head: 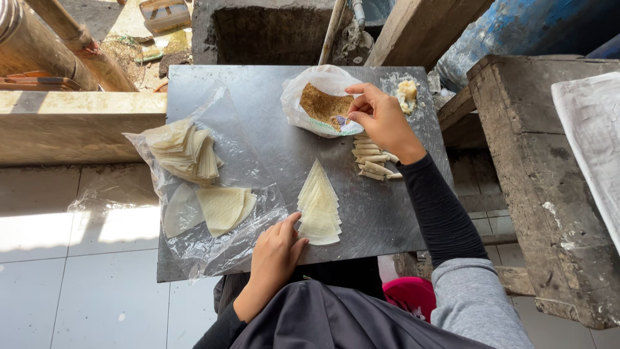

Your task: The person prepares pastry rolls by separating thin dough sheets from a stack, placing a small amount of filling on a triangle of dough, and rolling it into a cylindrical shape.

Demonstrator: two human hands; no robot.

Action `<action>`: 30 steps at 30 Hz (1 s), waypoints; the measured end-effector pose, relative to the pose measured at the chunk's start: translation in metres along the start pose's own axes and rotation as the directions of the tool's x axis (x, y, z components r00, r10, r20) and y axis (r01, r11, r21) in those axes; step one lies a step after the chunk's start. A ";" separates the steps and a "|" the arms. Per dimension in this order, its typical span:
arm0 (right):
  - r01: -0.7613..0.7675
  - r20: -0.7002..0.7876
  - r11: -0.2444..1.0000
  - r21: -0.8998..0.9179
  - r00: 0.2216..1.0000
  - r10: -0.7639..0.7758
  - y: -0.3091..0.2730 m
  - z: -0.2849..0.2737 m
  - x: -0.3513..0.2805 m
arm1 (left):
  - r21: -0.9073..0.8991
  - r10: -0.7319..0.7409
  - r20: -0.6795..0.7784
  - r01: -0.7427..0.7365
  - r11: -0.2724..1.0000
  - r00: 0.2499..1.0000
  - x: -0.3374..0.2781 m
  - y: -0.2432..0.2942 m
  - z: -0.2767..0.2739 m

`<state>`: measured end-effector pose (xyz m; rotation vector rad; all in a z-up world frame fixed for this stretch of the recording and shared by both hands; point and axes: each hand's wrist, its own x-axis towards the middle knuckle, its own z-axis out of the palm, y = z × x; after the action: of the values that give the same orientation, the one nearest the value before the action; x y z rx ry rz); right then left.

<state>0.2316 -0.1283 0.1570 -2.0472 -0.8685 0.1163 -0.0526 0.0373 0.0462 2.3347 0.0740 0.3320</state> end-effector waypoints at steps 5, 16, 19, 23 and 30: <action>-0.045 0.149 0.997 0.060 0.988 0.036 -0.025 0.010 -0.057 | -0.016 -0.027 -0.016 0.026 1.000 1.000 -0.002 0.003 0.003; 0.188 0.316 0.980 -0.063 0.935 -0.159 -0.028 0.075 -0.126 | -0.042 -0.118 -0.070 0.115 0.992 0.991 -0.005 0.006 0.007; 0.356 0.301 0.905 -0.233 0.911 -0.281 -0.029 0.082 -0.136 | -0.075 -0.144 -0.065 0.139 0.987 0.987 -0.007 0.004 0.010; 0.579 0.337 0.736 -0.351 0.811 -0.478 -0.036 0.083 -0.144 | -0.098 -0.148 -0.071 0.141 0.985 0.986 -0.006 0.005 0.011; 0.696 0.390 0.551 -0.461 0.716 -0.578 -0.047 0.095 -0.160 | -0.176 -0.157 -0.117 0.135 0.975 0.981 -0.007 0.006 0.010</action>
<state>0.0494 -0.1443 0.0981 -2.1166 -1.9390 -0.4272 -0.0572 0.0250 0.0420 2.1257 0.2709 0.4012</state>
